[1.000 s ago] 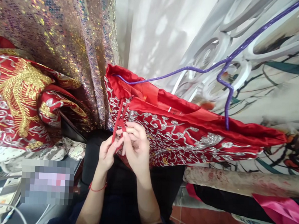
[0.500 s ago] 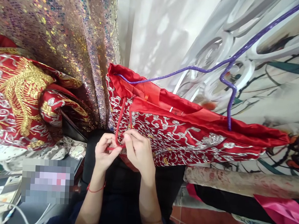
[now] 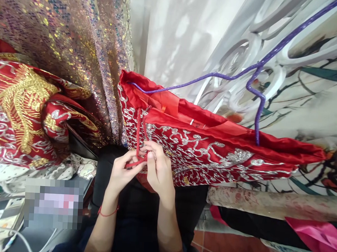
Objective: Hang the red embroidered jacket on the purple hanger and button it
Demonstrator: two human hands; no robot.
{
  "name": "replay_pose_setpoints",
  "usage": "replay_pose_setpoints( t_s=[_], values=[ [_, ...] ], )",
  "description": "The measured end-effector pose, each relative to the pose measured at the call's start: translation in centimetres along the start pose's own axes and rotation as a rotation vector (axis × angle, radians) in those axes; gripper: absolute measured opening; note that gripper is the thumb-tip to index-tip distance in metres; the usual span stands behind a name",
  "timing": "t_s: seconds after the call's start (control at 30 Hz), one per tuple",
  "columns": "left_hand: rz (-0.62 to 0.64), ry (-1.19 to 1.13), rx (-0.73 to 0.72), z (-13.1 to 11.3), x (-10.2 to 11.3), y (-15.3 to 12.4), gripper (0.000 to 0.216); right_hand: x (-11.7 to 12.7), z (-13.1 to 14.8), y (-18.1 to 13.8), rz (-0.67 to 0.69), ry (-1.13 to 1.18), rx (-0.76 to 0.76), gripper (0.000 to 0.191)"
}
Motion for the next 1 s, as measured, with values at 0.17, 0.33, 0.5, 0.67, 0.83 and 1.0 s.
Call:
replay_pose_setpoints(
  t_s=[0.17,0.33,0.5,0.67,0.83,1.0],
  values=[
    [-0.070,-0.008,0.092,0.9,0.6,-0.2,0.021,2.8,-0.1,-0.5,-0.281,0.031,0.025,0.027],
    [-0.131,-0.017,0.115,1.7,1.8,-0.5,0.027,-0.1,-0.8,0.2,-0.047,0.037,-0.092,0.032],
    [-0.064,-0.097,0.140,2.3,1.2,-0.7,0.030,-1.8,-0.8,0.2,0.034,0.024,-0.071,0.021],
    [-0.032,-0.193,0.191,2.2,0.9,0.1,0.039,1.3,-2.4,-0.1,-0.052,-0.034,-0.154,0.023],
    [-0.078,-0.084,0.175,1.5,2.8,2.9,0.029,7.4,-2.2,-1.3,-0.208,-0.115,-0.229,0.017],
    [-0.614,0.059,-0.069,-1.7,9.2,4.8,0.018,16.2,0.0,-6.4,-0.948,-0.007,-0.130,0.014]
  ],
)
Point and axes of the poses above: each hand's wrist, its own y-axis towards the middle knuckle, its own x-axis out of the back of the hand, z = x × y, the point moved 10 cm from there along y, towards the middle knuckle, and after that the axes turned 5 degrees about -x, right-handed, at the moved point
